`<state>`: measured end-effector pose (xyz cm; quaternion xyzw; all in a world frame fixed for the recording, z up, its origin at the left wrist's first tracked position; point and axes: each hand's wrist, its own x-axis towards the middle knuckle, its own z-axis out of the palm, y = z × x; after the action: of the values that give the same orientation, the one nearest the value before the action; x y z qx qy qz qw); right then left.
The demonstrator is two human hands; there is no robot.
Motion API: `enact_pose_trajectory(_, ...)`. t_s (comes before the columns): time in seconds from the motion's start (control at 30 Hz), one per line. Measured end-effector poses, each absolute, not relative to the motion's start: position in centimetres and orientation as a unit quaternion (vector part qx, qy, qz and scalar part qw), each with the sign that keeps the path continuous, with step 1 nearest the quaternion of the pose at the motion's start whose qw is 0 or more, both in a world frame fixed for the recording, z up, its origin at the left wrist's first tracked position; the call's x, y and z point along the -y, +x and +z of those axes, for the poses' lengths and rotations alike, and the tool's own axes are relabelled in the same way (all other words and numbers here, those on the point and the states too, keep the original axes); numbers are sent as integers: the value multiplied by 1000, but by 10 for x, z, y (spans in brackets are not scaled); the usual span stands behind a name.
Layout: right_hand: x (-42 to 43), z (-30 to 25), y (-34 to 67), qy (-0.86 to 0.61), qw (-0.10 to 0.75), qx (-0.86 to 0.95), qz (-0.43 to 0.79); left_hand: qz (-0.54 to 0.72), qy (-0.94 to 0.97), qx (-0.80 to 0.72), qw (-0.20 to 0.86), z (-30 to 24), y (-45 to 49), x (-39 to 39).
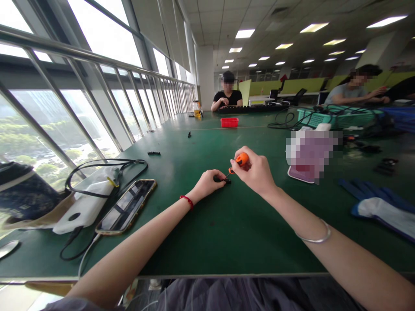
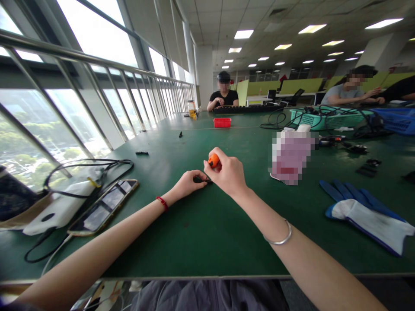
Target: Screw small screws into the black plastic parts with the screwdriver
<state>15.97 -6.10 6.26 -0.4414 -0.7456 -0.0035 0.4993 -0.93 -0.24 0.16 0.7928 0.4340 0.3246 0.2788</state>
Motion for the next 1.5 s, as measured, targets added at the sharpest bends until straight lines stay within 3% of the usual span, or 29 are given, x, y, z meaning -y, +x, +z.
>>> enact_pose_trajectory(1.5,65,64,157,-459,500,733,-32,317,804,-438,249,8,-9,7)
